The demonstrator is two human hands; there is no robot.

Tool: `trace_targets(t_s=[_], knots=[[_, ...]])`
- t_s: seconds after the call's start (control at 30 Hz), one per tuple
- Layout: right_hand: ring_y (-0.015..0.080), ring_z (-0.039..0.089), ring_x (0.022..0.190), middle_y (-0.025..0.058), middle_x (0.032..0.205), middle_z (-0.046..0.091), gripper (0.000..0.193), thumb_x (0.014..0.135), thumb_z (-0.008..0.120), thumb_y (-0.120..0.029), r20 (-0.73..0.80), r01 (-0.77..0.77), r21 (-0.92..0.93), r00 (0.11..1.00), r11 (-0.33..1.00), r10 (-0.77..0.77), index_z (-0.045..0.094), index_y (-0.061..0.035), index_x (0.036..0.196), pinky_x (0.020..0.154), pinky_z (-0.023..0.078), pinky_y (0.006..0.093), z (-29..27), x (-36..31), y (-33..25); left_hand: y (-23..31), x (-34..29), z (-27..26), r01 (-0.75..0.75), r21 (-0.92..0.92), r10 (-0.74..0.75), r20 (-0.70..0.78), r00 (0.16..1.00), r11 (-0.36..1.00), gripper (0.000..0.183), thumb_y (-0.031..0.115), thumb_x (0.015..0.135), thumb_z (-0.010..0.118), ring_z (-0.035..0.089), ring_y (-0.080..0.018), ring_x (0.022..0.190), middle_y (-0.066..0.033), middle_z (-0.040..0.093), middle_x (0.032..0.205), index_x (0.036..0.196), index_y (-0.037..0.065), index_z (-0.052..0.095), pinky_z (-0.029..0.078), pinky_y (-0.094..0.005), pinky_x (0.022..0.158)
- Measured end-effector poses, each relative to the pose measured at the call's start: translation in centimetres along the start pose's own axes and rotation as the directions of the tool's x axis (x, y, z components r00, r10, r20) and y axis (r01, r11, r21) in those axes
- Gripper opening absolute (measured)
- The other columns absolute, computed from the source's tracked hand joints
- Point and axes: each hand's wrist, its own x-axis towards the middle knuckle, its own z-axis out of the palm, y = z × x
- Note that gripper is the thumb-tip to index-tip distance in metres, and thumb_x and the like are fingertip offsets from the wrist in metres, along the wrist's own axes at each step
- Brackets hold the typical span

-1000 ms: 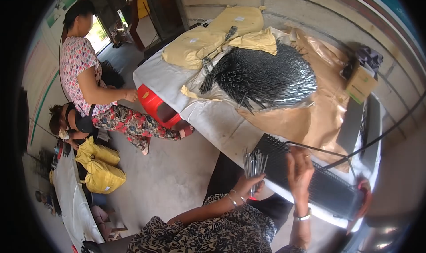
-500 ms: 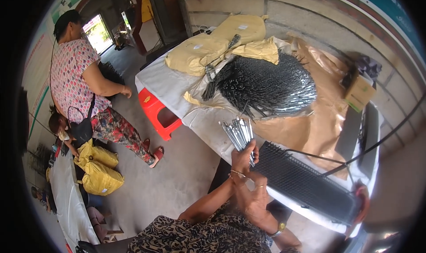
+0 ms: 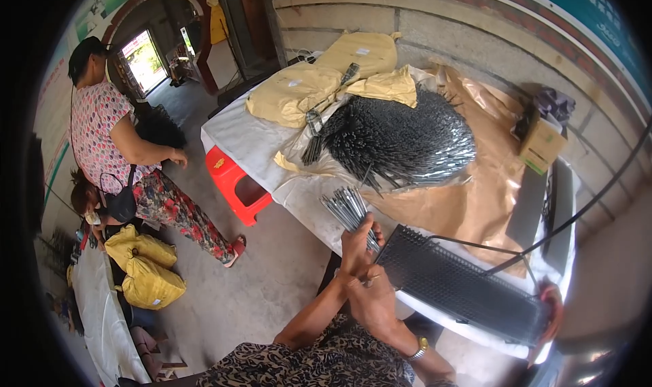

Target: The person unwraps a bundle of metal pins on a table, picks up a bunch of pins, and inserts the pins one by one into the holes of a perforated metal rack by hand.

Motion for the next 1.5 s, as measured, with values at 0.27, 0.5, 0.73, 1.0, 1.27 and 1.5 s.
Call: trace_targets(t_s=[0.27,0.5,0.73,1.0,1.27,1.5], knots=[[0.0236,0.055,0.081,0.0109,0.083,0.056,0.021,0.076,0.067,0.002,-0.123,0.029,0.263,0.992,0.964,0.004,0.063,-0.0023,0.096,0.069,0.046,0.0329,-0.1,-0.3,-0.7,2.2,0.0,0.4,0.089,-0.161,-0.074,0.095,0.993,0.983,0.016,0.019,0.091,0.062,0.052,-0.0116,0.061,-0.0018,0.054,0.07,0.085,0.008,0.054,0.044,-0.027,0.052],[0.0194,0.045,0.119,0.0101,0.128,0.046,0.067,0.09,0.061,-0.041,0.194,-0.353,0.852,0.899,0.386,0.394,0.033,0.0002,0.135,0.1,0.038,0.0356,0.7,-0.5,1.9,2.6,-2.1,2.2,-0.001,-0.215,0.035,0.155,0.987,0.977,0.018,0.024,0.088,0.066,0.055,-0.0117,0.063,-0.0021,0.058,0.074,0.09,0.007,0.058,0.046,-0.0265,0.054],[0.0131,0.056,0.102,0.0054,0.111,0.061,0.045,0.092,0.061,-0.03,0.331,-0.502,0.802,0.824,0.324,0.46,0.051,0.0017,0.123,0.092,0.042,0.0293,3.0,-3.3,0.1,2.6,-2.9,2.1,-0.011,-0.195,0.035,0.12,0.992,0.981,0.024,0.026,0.087,0.067,0.06,-0.0137,0.064,-0.004,0.061,0.075,0.097,0.005,0.061,0.049,-0.0276,0.055],[0.0166,0.058,0.101,0.0094,0.112,0.059,0.043,0.096,0.052,-0.031,0.555,-0.602,0.71,0.798,0.366,0.236,0.05,0.0032,0.123,0.091,0.046,0.0309,4.1,-6.7,1.9,3.0,-1.0,-1.2,0.096,-0.12,-0.08,0.133,0.988,0.988,0.016,0.022,0.087,0.067,0.052,-0.0109,0.056,-0.0022,0.058,0.07,0.094,0.01,0.059,0.04,-0.0238,0.047],[0.0161,0.064,0.086,0.0104,0.104,0.063,0.027,0.097,0.05,-0.015,0.558,-0.714,0.59,0.698,0.377,0.449,0.056,0.0021,0.117,0.079,0.052,0.0272,-0.2,-7.8,4.1,12.0,15.4,-10.6,0.196,0.143,-0.174,-0.157,0.972,0.97,0.019,0.018,0.086,0.063,0.048,-0.0157,0.047,-0.008,0.054,0.063,0.078,0.007,0.05,0.036,-0.0277,0.038],[0.0123,0.064,0.08,0.0079,0.088,0.066,0.026,0.095,0.055,-0.018,0.749,-0.517,0.233,0.636,0.824,0.187,0.059,0.001,0.113,0.074,0.05,0.0263,1.1,-9.7,6.0,18.5,19.8,-10.5,0.406,0.824,-0.465,-0.202,0.862,0.394,0.018,0.019,0.084,0.062,0.047,-0.016,0.044,-0.0089,0.054,0.06,0.075,0.007,0.052,0.034,-0.0286,0.037]])
